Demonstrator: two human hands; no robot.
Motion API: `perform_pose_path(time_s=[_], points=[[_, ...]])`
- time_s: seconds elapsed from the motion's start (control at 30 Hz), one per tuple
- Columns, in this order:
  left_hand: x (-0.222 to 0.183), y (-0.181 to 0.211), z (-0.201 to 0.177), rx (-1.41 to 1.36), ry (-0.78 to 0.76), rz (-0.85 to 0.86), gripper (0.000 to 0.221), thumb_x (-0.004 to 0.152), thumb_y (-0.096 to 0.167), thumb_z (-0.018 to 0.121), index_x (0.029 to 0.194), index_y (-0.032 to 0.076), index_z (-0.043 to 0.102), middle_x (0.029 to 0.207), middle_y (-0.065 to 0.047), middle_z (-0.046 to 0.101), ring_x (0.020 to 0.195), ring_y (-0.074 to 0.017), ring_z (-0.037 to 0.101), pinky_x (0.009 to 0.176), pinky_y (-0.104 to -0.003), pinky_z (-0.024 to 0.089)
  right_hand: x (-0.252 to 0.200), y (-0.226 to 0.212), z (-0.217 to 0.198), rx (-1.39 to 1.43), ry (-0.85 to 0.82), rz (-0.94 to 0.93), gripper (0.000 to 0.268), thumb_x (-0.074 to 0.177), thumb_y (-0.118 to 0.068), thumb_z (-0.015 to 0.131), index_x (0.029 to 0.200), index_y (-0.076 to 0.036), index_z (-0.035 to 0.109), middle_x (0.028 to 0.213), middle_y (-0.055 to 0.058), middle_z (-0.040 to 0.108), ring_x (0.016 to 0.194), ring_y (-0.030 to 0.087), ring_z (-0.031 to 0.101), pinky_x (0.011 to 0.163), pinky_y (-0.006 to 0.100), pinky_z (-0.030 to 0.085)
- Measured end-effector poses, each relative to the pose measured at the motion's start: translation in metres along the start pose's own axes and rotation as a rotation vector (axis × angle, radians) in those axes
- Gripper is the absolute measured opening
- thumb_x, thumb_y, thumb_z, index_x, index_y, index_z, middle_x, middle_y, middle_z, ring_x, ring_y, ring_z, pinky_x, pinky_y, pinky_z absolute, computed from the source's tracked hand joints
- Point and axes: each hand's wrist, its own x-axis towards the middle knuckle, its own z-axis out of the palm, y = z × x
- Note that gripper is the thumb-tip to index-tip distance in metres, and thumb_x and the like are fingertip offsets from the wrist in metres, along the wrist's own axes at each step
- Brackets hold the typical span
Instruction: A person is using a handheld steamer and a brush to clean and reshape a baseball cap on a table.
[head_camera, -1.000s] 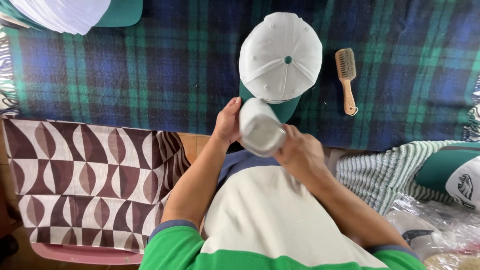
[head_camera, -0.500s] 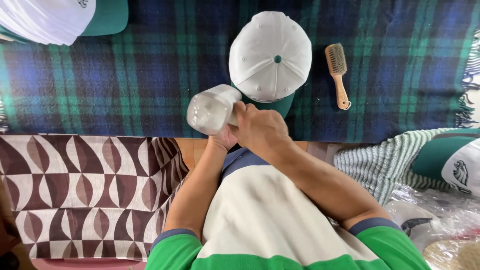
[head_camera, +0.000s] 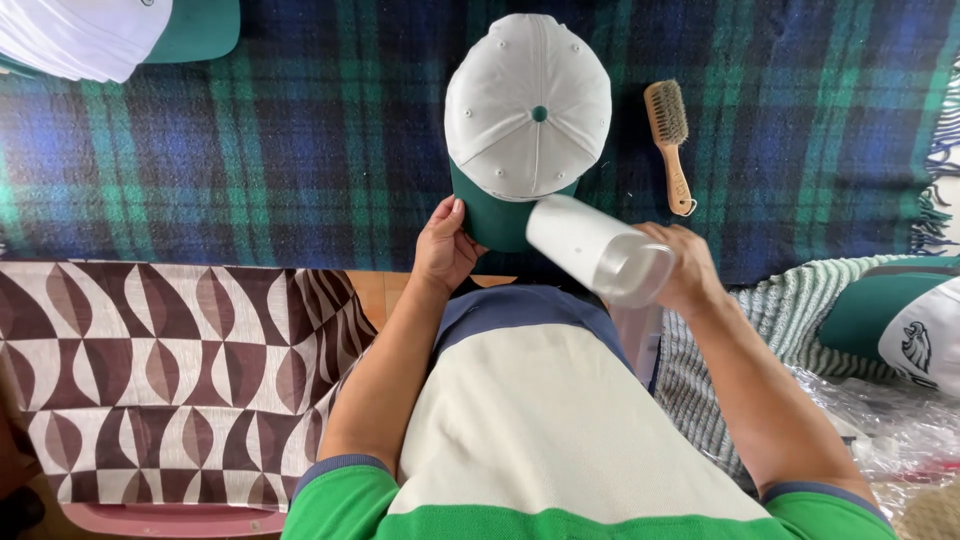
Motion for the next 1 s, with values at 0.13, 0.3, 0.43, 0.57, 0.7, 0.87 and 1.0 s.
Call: perform_pose_path(time_s=[0.13,0.3,0.43,0.57,0.7,0.87,1.0], points=[[-0.002,0.003,0.005,0.006,-0.016,0.010,0.017,0.102,0.023,0.061,0.117,0.017,0.067,0.093,-0.018,0.077,0.077,-0.0402,0.077,0.065,-0.057,0.066,-0.009,0.028,-0.008,0.049,0.125,0.061,0.025,0.080,-0.024,0.075,0.099,-0.010,0.066,0.073,0.012,0.061,0.069,0.043,0.059,0.065,0.045,0.050],[-0.001,0.001,0.002,-0.007,-0.029,-0.001,0.017,0.102,0.022,0.062,0.117,0.016,0.067,0.092,-0.019,0.077,0.078,-0.0407,0.077,0.065,-0.060,0.065,-0.006,0.034,-0.001,0.111,0.288,0.106,0.042,0.072,-0.026,0.094,0.092,-0.001,0.066,0.069,0.022,0.060,0.067,0.052,0.059,0.057,0.051,0.044],[-0.003,0.006,0.004,-0.011,-0.034,-0.008,0.017,0.102,0.023,0.061,0.116,0.016,0.068,0.092,-0.019,0.077,0.078,-0.0408,0.077,0.065,-0.058,0.066,-0.019,0.009,0.008,0.085,0.185,0.100,0.037,0.071,-0.021,0.088,0.097,-0.004,0.068,0.074,0.020,0.065,0.066,0.049,0.061,0.058,0.050,0.047],[-0.020,0.019,0.025,-0.032,-0.032,-0.063,0.017,0.102,0.025,0.061,0.114,0.017,0.069,0.094,-0.020,0.078,0.081,-0.0421,0.077,0.070,-0.061,0.064,-0.026,-0.023,0.015,0.047,0.052,0.110,0.035,0.070,-0.014,0.080,0.103,-0.007,0.070,0.080,0.016,0.071,0.065,0.045,0.063,0.060,0.049,0.052],[-0.017,0.020,0.018,-0.074,-0.011,-0.092,0.016,0.101,0.026,0.063,0.110,0.016,0.072,0.092,-0.020,0.078,0.079,-0.0403,0.077,0.069,-0.058,0.065,0.039,-0.112,0.004,-0.144,-0.174,0.115,0.073,0.053,-0.024,0.073,0.125,-0.022,0.060,0.105,-0.003,0.071,0.071,0.030,0.071,0.068,0.039,0.058],[0.001,-0.002,0.005,-0.234,0.067,-0.173,0.017,0.095,0.031,0.068,0.097,0.017,0.078,0.089,-0.016,0.078,0.075,-0.0384,0.077,0.072,-0.054,0.066,0.126,-0.195,0.032,-0.310,-0.217,0.165,0.048,0.082,-0.057,0.069,0.105,-0.016,0.062,0.082,-0.001,0.066,0.054,0.026,0.069,0.054,0.045,0.057],[0.009,-0.013,-0.013,-0.186,0.076,-0.165,0.016,0.095,0.031,0.069,0.099,0.017,0.077,0.091,-0.015,0.078,0.077,-0.0370,0.077,0.073,-0.054,0.066,0.138,-0.180,0.055,-0.431,-0.078,-0.029,0.051,0.087,-0.066,0.063,0.100,-0.018,0.053,0.074,-0.003,0.051,0.044,0.026,0.063,0.046,0.043,0.052]])
